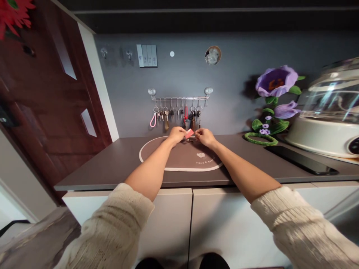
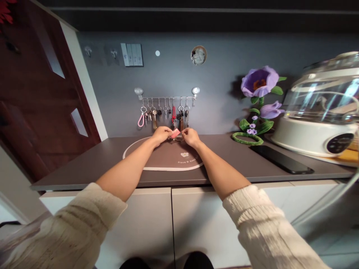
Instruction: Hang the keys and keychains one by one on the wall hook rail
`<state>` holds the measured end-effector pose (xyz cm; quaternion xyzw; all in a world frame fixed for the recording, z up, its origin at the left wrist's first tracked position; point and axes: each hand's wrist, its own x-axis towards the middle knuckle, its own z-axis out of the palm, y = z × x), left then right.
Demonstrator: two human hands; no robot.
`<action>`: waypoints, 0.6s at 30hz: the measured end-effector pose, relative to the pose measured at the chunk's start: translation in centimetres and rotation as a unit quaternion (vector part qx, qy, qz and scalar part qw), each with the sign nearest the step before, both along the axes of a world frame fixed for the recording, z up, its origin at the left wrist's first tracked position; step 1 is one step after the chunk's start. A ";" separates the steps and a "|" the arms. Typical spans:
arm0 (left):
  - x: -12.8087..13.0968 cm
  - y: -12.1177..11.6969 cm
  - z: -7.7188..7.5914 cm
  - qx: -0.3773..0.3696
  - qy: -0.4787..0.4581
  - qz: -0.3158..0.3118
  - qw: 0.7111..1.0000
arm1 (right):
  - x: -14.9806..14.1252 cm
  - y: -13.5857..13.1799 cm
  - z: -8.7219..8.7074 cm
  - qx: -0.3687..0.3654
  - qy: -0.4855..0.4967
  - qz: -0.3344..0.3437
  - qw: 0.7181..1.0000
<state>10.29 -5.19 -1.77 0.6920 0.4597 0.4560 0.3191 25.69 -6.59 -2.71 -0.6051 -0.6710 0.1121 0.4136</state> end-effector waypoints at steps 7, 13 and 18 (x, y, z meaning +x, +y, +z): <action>-0.1 0.0 0.7 -0.075 -0.133 0.000 0.988 | -0.2 0.0 0.0 -0.006 0.088 0.037 0.995; -0.1 0.3 0.8 -0.117 -0.245 -0.029 0.962 | -0.5 -0.1 0.2 0.030 0.139 0.085 0.986; -0.1 0.1 1.0 -0.138 -0.304 -0.054 0.941 | -0.8 -0.7 0.7 0.062 0.155 0.112 0.980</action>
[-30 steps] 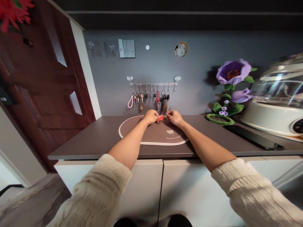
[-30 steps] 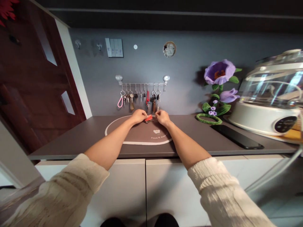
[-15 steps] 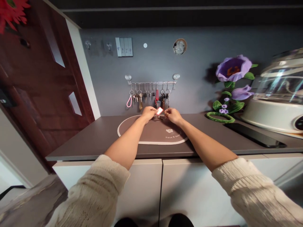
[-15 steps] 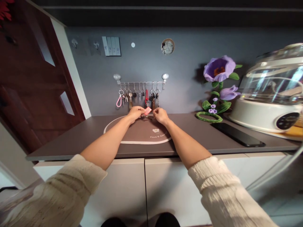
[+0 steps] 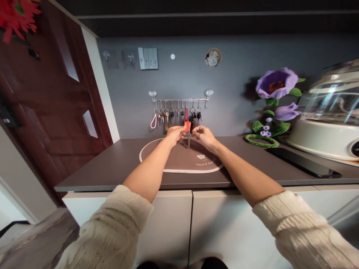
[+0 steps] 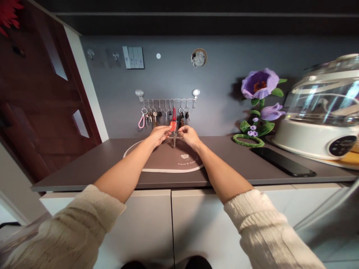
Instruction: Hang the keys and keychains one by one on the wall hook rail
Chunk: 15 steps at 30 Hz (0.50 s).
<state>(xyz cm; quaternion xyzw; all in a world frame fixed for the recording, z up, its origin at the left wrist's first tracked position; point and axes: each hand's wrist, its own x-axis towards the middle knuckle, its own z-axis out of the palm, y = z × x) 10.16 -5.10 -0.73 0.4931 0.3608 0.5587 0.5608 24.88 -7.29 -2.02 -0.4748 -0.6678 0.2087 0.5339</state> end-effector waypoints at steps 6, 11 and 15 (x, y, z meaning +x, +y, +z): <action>0.0 0.4 0.2 -0.024 -0.048 0.006 0.999 | -0.3 -0.7 0.5 0.033 0.024 0.037 0.998; 0.0 0.8 0.0 -0.033 -0.064 0.008 0.997 | -0.7 -0.8 0.4 0.032 0.013 0.061 0.998; 0.0 0.7 0.0 -0.031 -0.061 0.010 0.998 | -0.9 -0.8 0.2 0.049 -0.028 0.055 0.997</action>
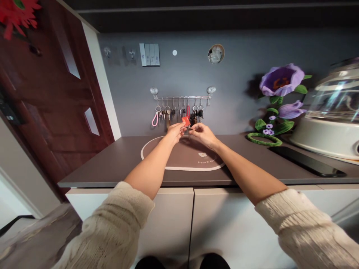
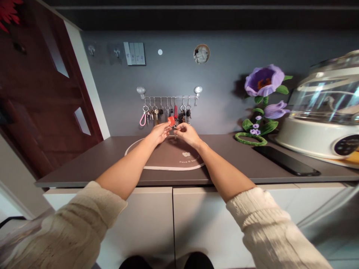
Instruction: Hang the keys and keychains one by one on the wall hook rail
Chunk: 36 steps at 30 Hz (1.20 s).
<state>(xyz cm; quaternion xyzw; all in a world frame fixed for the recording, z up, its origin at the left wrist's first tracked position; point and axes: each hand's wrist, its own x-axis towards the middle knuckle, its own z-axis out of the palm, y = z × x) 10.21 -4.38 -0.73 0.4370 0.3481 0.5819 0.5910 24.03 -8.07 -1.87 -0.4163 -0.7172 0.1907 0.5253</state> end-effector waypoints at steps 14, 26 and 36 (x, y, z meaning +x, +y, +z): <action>0.2 0.1 -0.2 -0.006 0.007 -0.020 1.000 | 0.3 0.1 0.1 0.064 -0.060 -0.086 0.992; 0.1 -0.3 -0.1 -0.044 -0.046 -0.063 0.996 | 0.8 0.9 0.0 0.068 0.008 -0.080 0.994; 0.2 -0.9 -0.3 -0.025 -0.007 -0.089 0.996 | 0.8 0.3 0.6 0.046 0.069 -0.004 0.997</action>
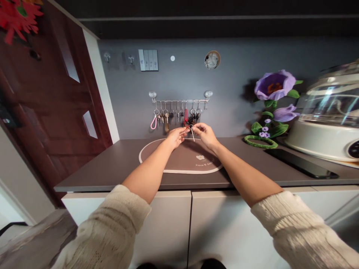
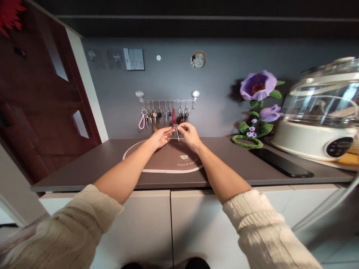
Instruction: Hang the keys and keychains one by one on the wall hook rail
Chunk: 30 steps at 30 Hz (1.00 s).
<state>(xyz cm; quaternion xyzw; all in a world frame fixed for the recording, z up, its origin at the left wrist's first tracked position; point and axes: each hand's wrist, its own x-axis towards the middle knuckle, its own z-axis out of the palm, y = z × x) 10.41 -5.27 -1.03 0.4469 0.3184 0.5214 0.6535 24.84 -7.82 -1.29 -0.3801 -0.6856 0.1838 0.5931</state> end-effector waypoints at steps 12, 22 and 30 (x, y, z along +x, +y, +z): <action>0.7 -1.1 -0.6 0.050 0.102 0.012 0.993 | 0.7 0.2 0.3 0.011 0.048 0.006 0.999; 0.8 -0.7 -2.6 0.340 0.452 0.138 0.813 | 2.4 1.7 -0.3 0.035 0.088 -0.041 0.995; 1.2 -0.6 -3.7 0.389 0.577 0.097 0.711 | 3.5 2.1 1.3 -0.024 0.206 -0.050 0.977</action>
